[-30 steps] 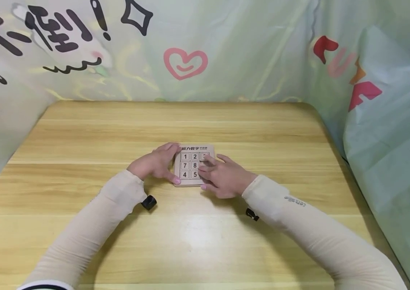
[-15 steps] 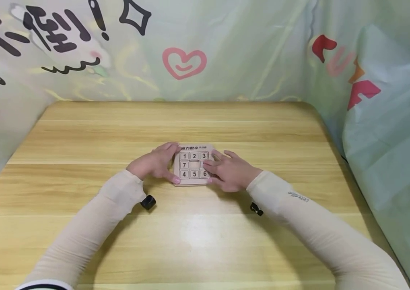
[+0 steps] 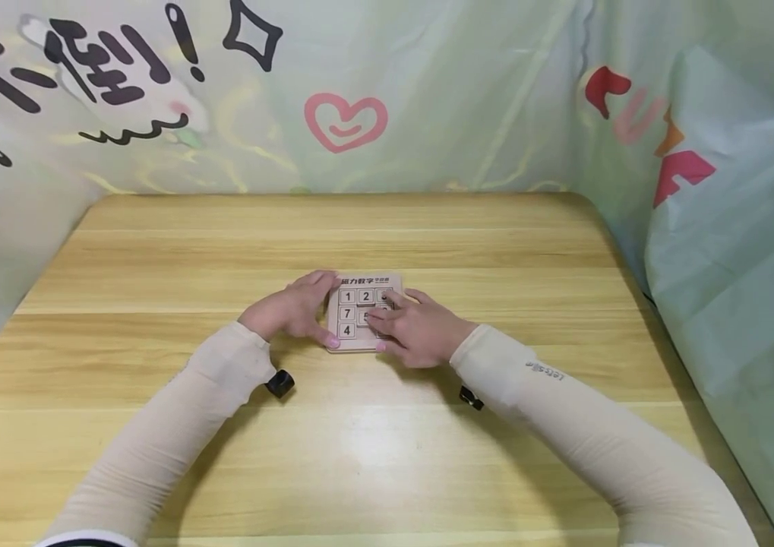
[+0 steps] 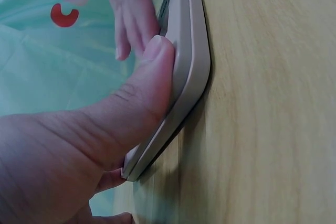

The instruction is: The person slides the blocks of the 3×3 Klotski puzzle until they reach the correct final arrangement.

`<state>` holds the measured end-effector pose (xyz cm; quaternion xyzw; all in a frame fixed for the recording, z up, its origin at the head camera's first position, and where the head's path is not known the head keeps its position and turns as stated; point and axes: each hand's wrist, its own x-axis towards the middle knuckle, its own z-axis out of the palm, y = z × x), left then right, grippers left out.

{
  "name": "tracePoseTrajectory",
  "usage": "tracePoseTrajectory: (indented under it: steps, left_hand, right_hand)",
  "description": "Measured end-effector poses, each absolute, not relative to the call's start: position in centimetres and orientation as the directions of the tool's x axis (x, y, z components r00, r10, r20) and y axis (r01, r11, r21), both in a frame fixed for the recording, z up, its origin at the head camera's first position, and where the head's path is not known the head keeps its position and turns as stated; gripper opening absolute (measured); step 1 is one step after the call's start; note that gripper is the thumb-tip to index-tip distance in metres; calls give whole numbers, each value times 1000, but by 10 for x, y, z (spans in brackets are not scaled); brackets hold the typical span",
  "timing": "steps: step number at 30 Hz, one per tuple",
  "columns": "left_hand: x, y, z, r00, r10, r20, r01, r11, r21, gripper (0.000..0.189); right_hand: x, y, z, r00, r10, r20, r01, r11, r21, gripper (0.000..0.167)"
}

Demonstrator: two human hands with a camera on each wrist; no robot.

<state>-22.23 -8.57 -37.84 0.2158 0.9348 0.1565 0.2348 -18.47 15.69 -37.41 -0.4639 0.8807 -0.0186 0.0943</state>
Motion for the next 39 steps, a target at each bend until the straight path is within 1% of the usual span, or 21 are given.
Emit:
tracePoseTrajectory:
  steps: [3, 8, 15, 23, 25, 29, 31, 33, 36, 39]
  left_hand:
    - [-222, -86, -380, -799, 470, -375, 321, 861, 395, 114]
    - [-221, -87, -382, -794, 475, -379, 321, 857, 403, 113]
    - [-222, -90, -380, -804, 472, -362, 320, 857, 405, 114]
    - [-223, -89, -379, -790, 497, -359, 344, 844, 412, 112]
    - [-222, -89, -380, -788, 500, -360, 346, 843, 412, 112]
    - [-221, -88, -380, -793, 488, -364, 333, 849, 411, 114]
    - [-221, -89, -380, -797, 481, -366, 326, 852, 410, 113]
    - [-222, -89, -380, -799, 478, -365, 324, 853, 409, 113]
    - [-223, -89, -380, -797, 483, -361, 328, 849, 414, 114]
    - [-223, -88, -380, -795, 486, -363, 329, 848, 415, 114]
  right_hand:
    - [-191, 154, -375, -572, -803, -166, -800, 591, -105, 52]
    - [-186, 157, -372, -575, -797, -186, -793, 599, -115, 53]
    - [-169, 167, -364, -563, -803, -198, -803, 587, -98, 52]
    - [-170, 153, -371, -533, -826, -182, -819, 558, -134, 53]
    - [-172, 154, -371, -548, -818, -176, -810, 571, -134, 54]
    - [-175, 164, -370, -605, -779, -165, -774, 624, -108, 53]
    - [-175, 168, -368, -616, -768, -173, -764, 636, -105, 52]
    - [-174, 170, -366, -612, -768, -191, -764, 636, -110, 51]
    - [-170, 171, -362, -588, -779, -217, -774, 620, -127, 50]
    - [-168, 169, -360, -578, -788, -212, -784, 608, -120, 49]
